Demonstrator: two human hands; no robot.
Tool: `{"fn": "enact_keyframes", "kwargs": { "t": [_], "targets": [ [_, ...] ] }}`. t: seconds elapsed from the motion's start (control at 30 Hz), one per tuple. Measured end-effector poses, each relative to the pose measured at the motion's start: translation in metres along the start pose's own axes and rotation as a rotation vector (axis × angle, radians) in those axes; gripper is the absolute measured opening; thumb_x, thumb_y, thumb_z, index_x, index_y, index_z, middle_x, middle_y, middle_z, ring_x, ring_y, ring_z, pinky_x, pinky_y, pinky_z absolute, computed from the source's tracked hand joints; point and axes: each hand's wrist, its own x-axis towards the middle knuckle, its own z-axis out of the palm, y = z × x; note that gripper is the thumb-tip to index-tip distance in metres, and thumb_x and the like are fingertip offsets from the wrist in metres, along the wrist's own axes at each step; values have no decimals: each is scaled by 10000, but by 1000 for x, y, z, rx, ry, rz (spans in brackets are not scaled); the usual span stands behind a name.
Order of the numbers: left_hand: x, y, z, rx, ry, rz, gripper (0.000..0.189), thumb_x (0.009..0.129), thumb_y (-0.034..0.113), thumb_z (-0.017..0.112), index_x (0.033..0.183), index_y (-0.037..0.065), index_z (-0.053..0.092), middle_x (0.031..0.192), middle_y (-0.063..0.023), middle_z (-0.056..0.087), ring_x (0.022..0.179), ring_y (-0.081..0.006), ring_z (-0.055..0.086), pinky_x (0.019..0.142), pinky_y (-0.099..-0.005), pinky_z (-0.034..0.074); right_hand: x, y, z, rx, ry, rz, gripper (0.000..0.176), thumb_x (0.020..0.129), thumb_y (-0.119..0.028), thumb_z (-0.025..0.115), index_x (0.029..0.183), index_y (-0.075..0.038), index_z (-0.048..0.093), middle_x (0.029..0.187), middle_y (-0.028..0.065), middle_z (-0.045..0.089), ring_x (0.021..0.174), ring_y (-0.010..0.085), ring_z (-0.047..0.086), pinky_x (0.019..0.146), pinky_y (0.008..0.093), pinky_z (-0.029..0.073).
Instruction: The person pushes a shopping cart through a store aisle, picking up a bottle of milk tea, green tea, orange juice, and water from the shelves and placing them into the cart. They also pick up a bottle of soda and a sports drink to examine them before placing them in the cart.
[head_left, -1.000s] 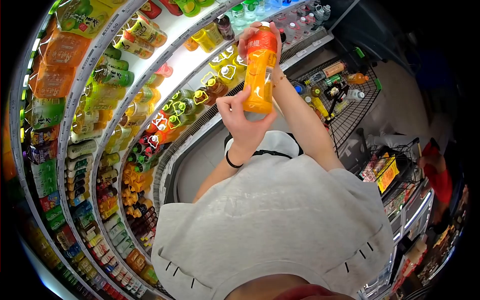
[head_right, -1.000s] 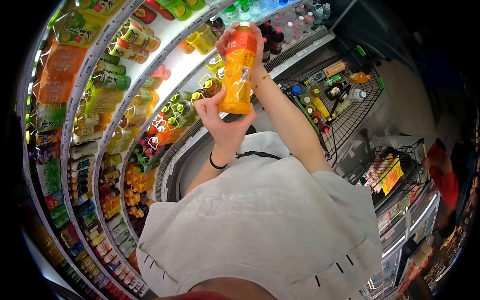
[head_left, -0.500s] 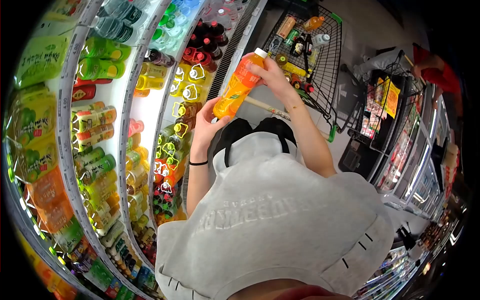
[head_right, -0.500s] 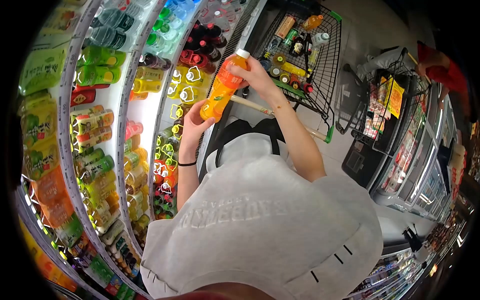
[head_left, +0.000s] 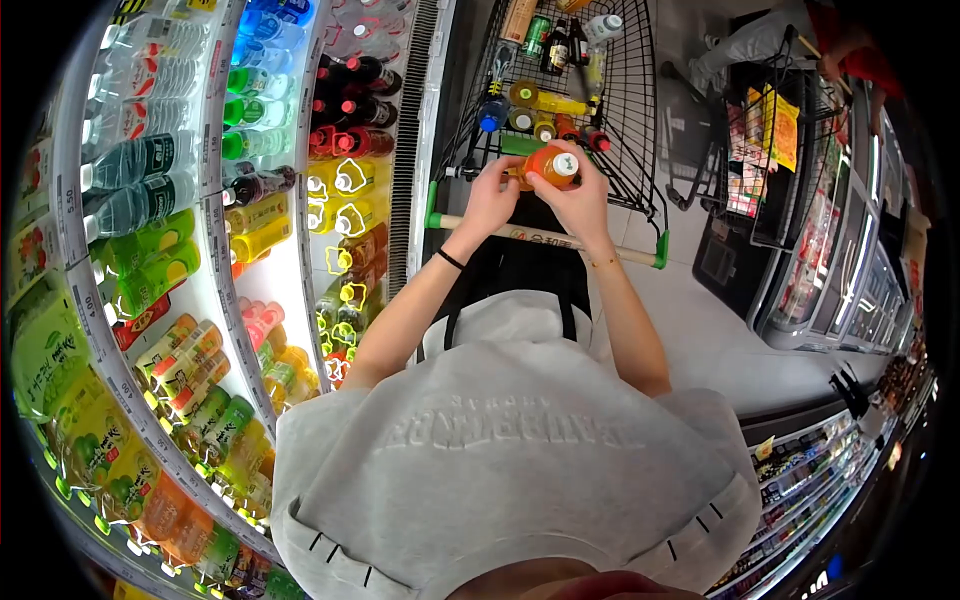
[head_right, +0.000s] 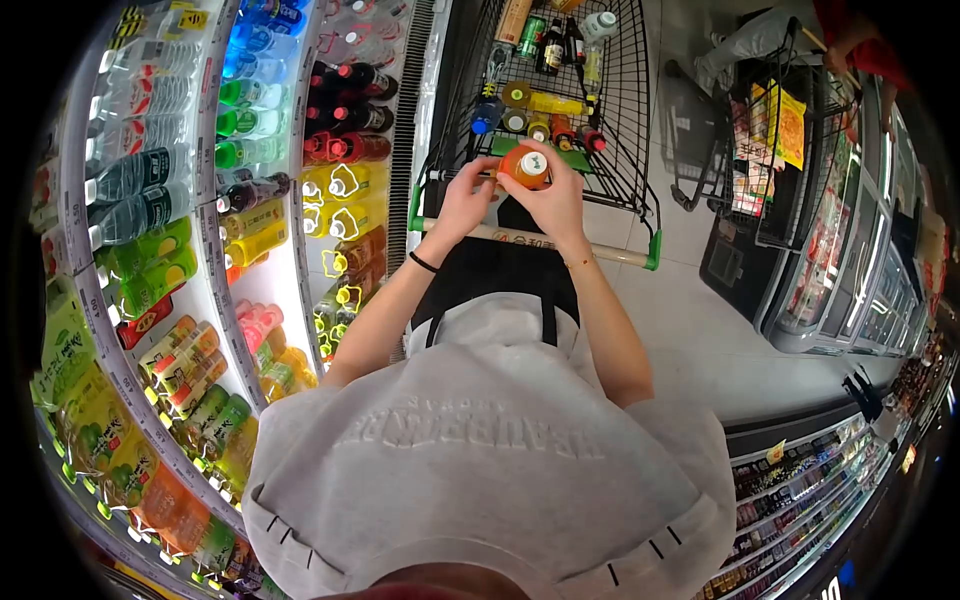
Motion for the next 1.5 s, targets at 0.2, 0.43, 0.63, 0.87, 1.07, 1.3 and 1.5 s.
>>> {"fn": "enact_keyframes", "kwargs": {
  "t": [0.2, 0.43, 0.63, 0.87, 1.07, 1.3, 1.5],
  "targets": [
    [93, 7, 54, -564, 28, -400, 309, 1055, 75, 407, 1293, -15, 584, 1264, -116, 620, 1177, -203, 624, 1014, -362, 539, 78, 34, -31, -222, 54, -134, 536, 753, -254, 899, 1202, -67, 673, 1106, 111, 755, 999, 252, 752, 872, 350, 595],
    [181, -30, 98, -694, 123, -509, 354, 1023, 120, 438, 1337, -1, 549, 1293, -132, 595, 1196, -214, 598, 1036, -373, 503, 161, 125, -42, -262, 28, -44, 557, 779, -197, 870, 1274, -64, 652, 1150, 122, 745, 1036, 234, 736, 894, 332, 580],
    [244, -51, 104, -953, 226, -565, 450, 965, 194, 517, 1374, 9, 535, 1284, -124, 612, 1210, -219, 590, 1039, -342, 474, 242, 195, -20, -261, -44, -30, 547, 770, -180, 870, 1248, -46, 637, 1144, 133, 735, 1045, 265, 728, 900, 369, 578],
    [342, -133, 84, -710, 219, -530, 393, 978, 306, 522, 1267, 54, 608, 1199, -72, 614, 991, -176, 566, 890, -315, 460, 318, 262, 19, -269, -110, -11, 534, 787, -206, 868, 1242, -60, 628, 1147, 145, 730, 1058, 299, 718, 904, 381, 569],
    [381, -201, 79, -722, 126, -594, 365, 1008, 336, 480, 1224, 91, 643, 1191, -54, 614, 993, -170, 522, 908, -320, 421, 350, 318, 48, -305, -205, 41, 542, 805, -251, 865, 1256, -79, 619, 1166, 160, 718, 1093, 305, 699, 931, 388, 542],
    [405, -238, 82, -707, 142, -695, 316, 988, 319, 526, 1108, 77, 690, 1013, -44, 661, 842, -145, 548, 780, -296, 442, 362, 362, 68, -315, -205, 92, 528, 789, -150, 838, 1254, -75, 600, 1174, 172, 708, 1106, 340, 688, 952, 406, 533],
    [404, -250, 81, -701, 182, -658, 309, 975, 324, 545, 1073, 71, 691, 1024, -55, 661, 875, -156, 573, 816, -309, 461, 363, 381, 78, -307, -191, 26, 558, 765, -142, 853, 1253, -63, 597, 1205, 169, 670, 1124, 358, 658, 970, 413, 519]
  ]
}}
